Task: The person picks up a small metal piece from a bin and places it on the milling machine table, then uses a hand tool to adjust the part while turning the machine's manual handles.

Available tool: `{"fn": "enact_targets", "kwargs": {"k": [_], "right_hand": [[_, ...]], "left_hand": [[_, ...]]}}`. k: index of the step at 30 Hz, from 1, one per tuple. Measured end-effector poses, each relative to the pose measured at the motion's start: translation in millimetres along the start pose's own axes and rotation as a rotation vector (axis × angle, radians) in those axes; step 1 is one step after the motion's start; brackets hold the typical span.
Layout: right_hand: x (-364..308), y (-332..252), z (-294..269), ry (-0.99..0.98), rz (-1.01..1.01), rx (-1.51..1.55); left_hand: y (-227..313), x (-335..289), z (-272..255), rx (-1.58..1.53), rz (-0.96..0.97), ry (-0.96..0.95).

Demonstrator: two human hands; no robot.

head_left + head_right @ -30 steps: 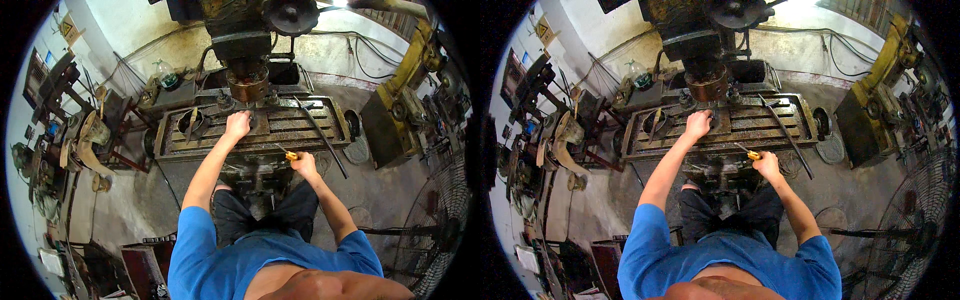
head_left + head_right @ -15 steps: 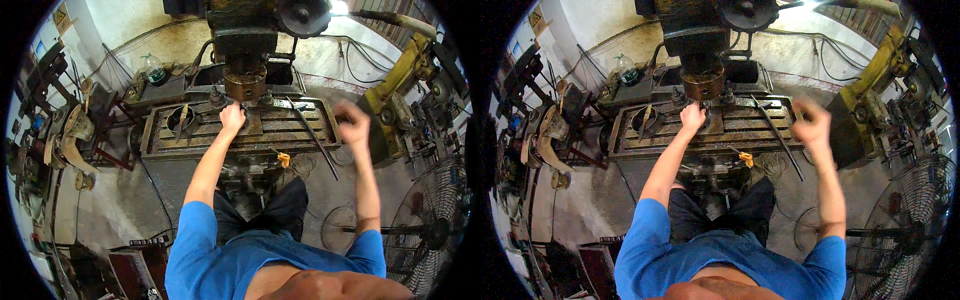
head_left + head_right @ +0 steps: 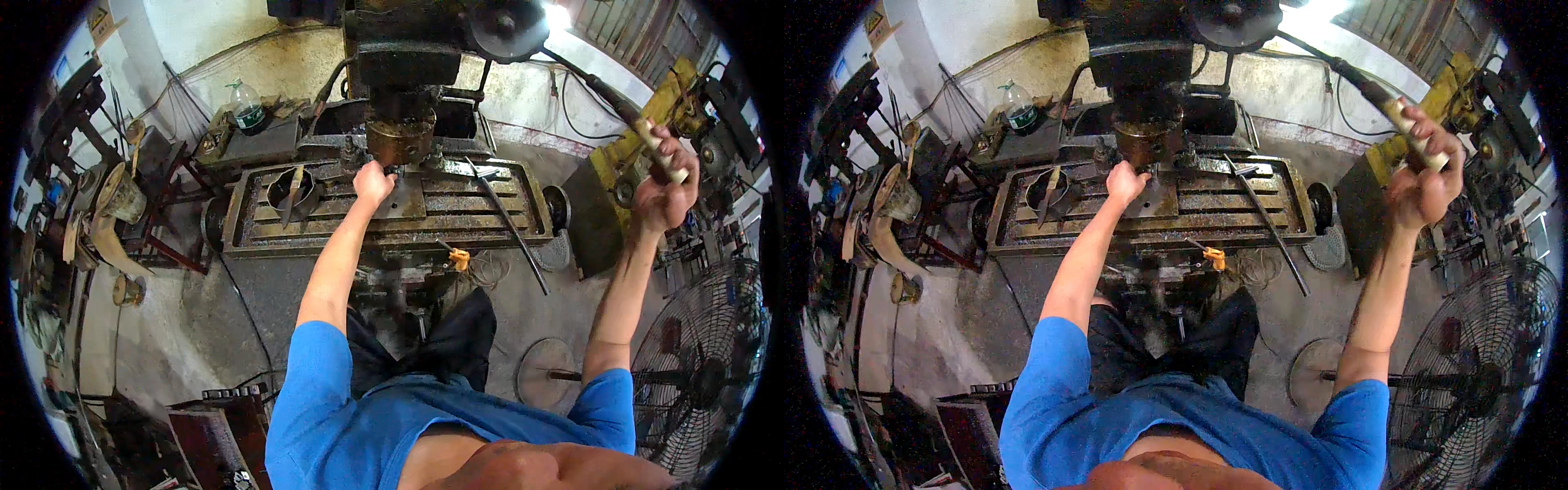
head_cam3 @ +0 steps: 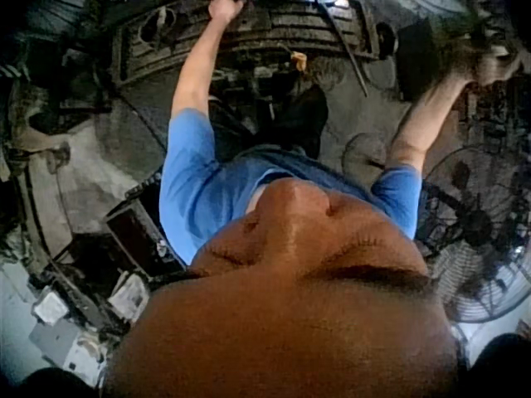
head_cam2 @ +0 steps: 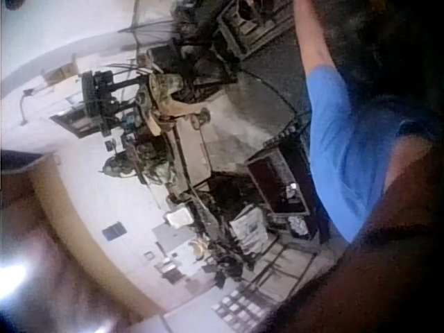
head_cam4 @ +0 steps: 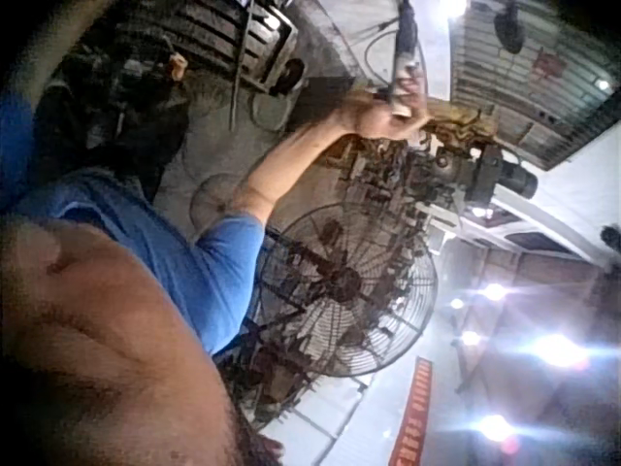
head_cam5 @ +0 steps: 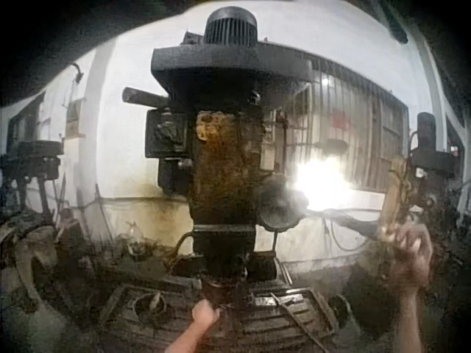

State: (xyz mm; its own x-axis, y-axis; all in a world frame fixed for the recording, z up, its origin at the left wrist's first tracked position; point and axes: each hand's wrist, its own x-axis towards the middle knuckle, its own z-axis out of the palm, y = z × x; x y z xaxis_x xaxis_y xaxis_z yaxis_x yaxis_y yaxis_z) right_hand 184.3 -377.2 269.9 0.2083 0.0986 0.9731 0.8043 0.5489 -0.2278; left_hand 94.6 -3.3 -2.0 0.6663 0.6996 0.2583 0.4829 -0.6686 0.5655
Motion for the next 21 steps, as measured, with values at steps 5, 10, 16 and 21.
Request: {"fn": "enact_targets", "kwargs": {"k": [5,10,16,21], "right_hand": [[-53.2,-3.5,7.6,0.164,0.061,-0.076],[-53.1,-2.5,18.6,0.175,0.080,-0.107],[-53.6,-7.2,9.9,0.158,0.083,-0.137],[-48.8,-7.6,15.9,0.217,0.083,-0.122]], "left_hand": [[9.7,3.9,-1.4,0.038,-0.030,-0.121],[0.1,3.7,-5.1,0.036,-0.054,-0.112],[-25.4,-44.2,-82.4,0.065,0.209,0.128],[-82.2,-90.5,-155.6,0.390,0.150,0.377]]}}
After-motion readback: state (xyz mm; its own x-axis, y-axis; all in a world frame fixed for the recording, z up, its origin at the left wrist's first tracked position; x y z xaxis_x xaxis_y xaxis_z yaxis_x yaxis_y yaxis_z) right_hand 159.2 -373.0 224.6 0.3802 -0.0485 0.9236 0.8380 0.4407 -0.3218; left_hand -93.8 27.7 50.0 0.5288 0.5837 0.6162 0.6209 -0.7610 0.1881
